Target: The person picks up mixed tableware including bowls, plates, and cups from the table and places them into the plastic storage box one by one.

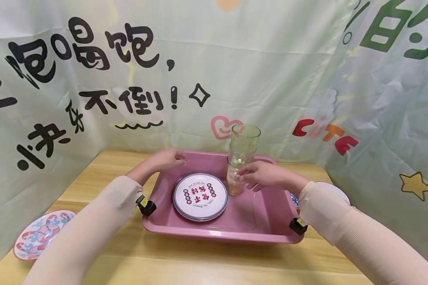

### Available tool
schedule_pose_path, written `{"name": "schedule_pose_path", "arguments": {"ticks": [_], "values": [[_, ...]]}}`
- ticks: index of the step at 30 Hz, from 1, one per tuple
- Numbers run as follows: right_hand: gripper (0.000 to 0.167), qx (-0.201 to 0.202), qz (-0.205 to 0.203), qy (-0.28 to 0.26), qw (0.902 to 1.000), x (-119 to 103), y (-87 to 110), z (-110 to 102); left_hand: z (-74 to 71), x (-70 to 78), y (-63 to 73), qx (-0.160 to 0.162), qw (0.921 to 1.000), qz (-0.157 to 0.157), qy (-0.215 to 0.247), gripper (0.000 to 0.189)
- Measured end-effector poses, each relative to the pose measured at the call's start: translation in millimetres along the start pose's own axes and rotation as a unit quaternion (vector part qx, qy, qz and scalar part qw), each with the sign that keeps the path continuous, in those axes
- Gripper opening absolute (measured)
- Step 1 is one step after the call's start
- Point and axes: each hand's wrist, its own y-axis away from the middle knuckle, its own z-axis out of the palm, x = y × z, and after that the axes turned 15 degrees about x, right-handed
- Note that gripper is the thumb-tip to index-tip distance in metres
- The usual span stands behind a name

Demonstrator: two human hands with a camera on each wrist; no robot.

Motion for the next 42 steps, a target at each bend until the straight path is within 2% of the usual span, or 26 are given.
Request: {"name": "schedule_pose_path", "arguments": {"ticks": [6,12,17,19,21,25,27,31,37,42], "values": [[0.040,0.048,-0.040,-0.003,0.9980,6.8,11.9,-7.3,-7.0,-2.8,12.3,0.037,0.9985,-0.020,0.036,0.033],[0.040,0.088,-0.046,-0.001,0.9951,17.1,26.7,-17.2,-12.4,-7.2,24.6,0.077,0.9949,-0.023,0.060,0.036],[0.045,0.112,-0.063,-0.021,0.9915,25.8,39.2,-24.9,-15.2,-14.5,34.7,0.111,0.9905,-0.029,0.076,0.035],[0.046,0.123,-0.064,-0.028,0.9900,29.1,43.9,-27.3,-15.7,-17.7,39.0,0.120,0.9880,-0.041,0.088,0.036],[0.047,0.136,-0.061,-0.028,0.9884,32.1,48.1,-29.3,-15.9,-21.5,44.0,0.126,0.9837,-0.059,0.114,0.037],[0.052,0.161,-0.050,-0.018,0.9855,39.9,54.8,-31.6,-15.9,-30.2,54.9,0.139,0.9699,-0.096,0.175,0.041],[0.053,0.174,-0.048,-0.017,0.9834,44.7,57.4,-32.0,-15.7,-33.8,59.9,0.143,0.9639,-0.104,0.199,0.042],[0.052,0.200,-0.045,-0.035,0.9781,54.8,61.0,-30.9,-13.1,-40.9,68.7,0.147,0.9576,-0.112,0.221,0.047],[0.050,0.231,-0.036,-0.047,0.9711,69.6,64.3,-24.2,-1.7,-53.4,76.7,0.145,0.9474,-0.136,0.251,0.049],[0.048,0.244,-0.053,-0.056,0.9669,78.7,66.5,-23.3,7.4,-57.3,81.5,0.147,0.9284,-0.148,0.307,0.053]]}}
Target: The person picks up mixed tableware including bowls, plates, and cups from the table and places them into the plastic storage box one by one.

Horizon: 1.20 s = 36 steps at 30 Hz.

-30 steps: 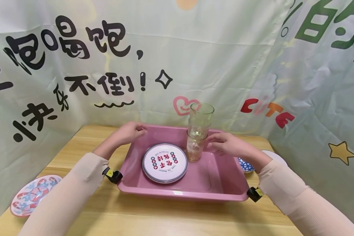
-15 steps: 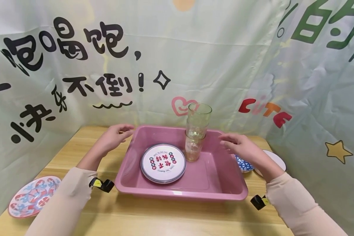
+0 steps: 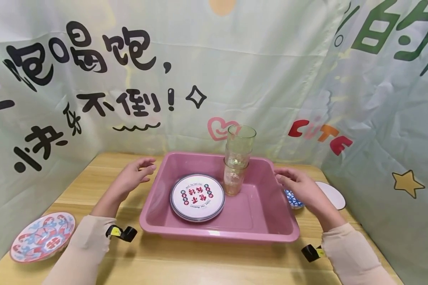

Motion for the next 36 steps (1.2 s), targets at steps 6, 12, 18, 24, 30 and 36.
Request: {"name": "schedule_pose_path", "arguments": {"ticks": [6,12,18,24,30,36], "values": [[0.051,0.016,0.003,-0.011,0.9998,10.4,3.4,-4.5,5.8,-13.1,1.0,-0.008,0.9975,-0.025,0.066,0.059],[0.053,0.030,0.022,-0.012,0.9992,21.9,7.0,-4.7,12.1,-25.8,1.6,-0.010,0.9942,-0.051,0.094,0.061],[0.057,0.048,0.054,-0.025,0.9971,30.4,9.0,-6.3,20.3,-34.5,2.8,-0.012,0.9906,-0.065,0.119,0.063],[0.058,0.055,0.058,-0.040,0.9960,38.7,10.6,-4.2,28.2,-38.8,5.1,-0.022,0.9818,-0.090,0.166,0.068],[0.058,0.088,0.063,-0.027,0.9938,47.7,11.1,-3.4,34.9,-47.0,7.4,-0.028,0.9706,-0.128,0.202,0.070],[0.056,0.107,0.061,-0.019,0.9922,56.8,12.1,-5.5,38.7,-52.4,8.9,-0.032,0.9657,-0.134,0.220,0.064]]}}
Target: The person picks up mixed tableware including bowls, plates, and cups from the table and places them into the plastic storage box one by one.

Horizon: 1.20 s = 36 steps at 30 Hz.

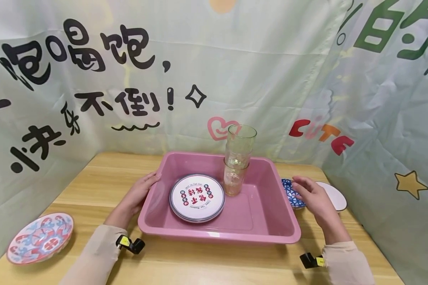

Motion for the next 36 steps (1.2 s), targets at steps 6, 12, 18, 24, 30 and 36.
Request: {"name": "schedule_pose_path", "arguments": {"ticks": [6,12,18,24,30,36], "values": [[0.055,0.025,0.002,0.034,0.9991,10.1,0.0,-2.0,1.1,-3.0,3.2,-0.025,0.9988,-0.015,0.041,0.064],[0.049,0.037,-0.023,0.083,0.9956,13.9,1.5,-2.4,1.7,-3.6,3.5,-0.020,0.9985,-0.020,0.046,0.064],[0.054,0.044,-0.026,0.120,0.9915,14.3,0.9,-8.5,3.2,-3.7,2.8,-0.009,0.9990,-0.022,0.038,0.066],[0.053,0.061,-0.028,0.157,0.9854,18.7,-4.3,-14.0,2.5,-1.2,2.1,-0.018,0.9991,-0.016,0.035,0.066],[0.052,0.081,-0.045,0.199,0.9756,27.8,-9.4,-19.2,1.6,-2.0,1.4,-0.016,0.9993,-0.010,0.034,0.066],[0.050,0.087,-0.046,0.229,0.9684,38.4,-10.1,-22.4,0.6,-5.4,1.5,-0.011,0.9993,-0.014,0.032,0.066]]}}
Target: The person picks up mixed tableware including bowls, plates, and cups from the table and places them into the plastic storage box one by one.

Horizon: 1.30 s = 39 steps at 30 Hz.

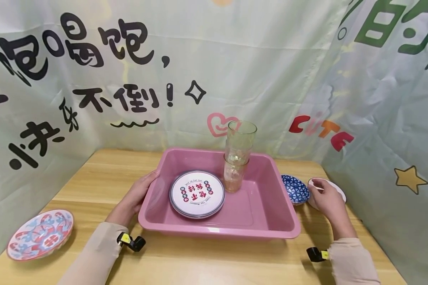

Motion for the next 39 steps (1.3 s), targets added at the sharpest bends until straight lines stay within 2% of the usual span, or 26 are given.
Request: {"name": "schedule_pose_path", "arguments": {"ticks": [7,17,25,33,39], "values": [[0.049,-0.005,0.006,0.031,0.9995,5.7,-2.1,1.8,-1.1,0.1,0.4,0.001,1.0000,0.001,-0.002,0.067],[0.046,0.003,-0.036,0.071,0.9968,0.9,-0.3,6.8,-2.0,-0.8,0.1,0.002,1.0000,0.006,0.000,0.067],[0.047,0.008,-0.009,0.082,0.9966,-7.8,2.4,6.4,-1.1,-2.0,-1.0,0.003,0.9999,0.003,0.012,0.066],[0.049,-0.041,0.009,0.114,0.9926,-6.3,1.8,3.0,-0.3,-2.1,-0.9,0.002,0.9999,0.000,0.012,0.065],[0.048,-0.056,0.009,0.120,0.9911,-5.3,1.4,4.7,-0.2,-1.5,-0.8,0.005,0.9999,-0.003,0.012,0.066]]}}
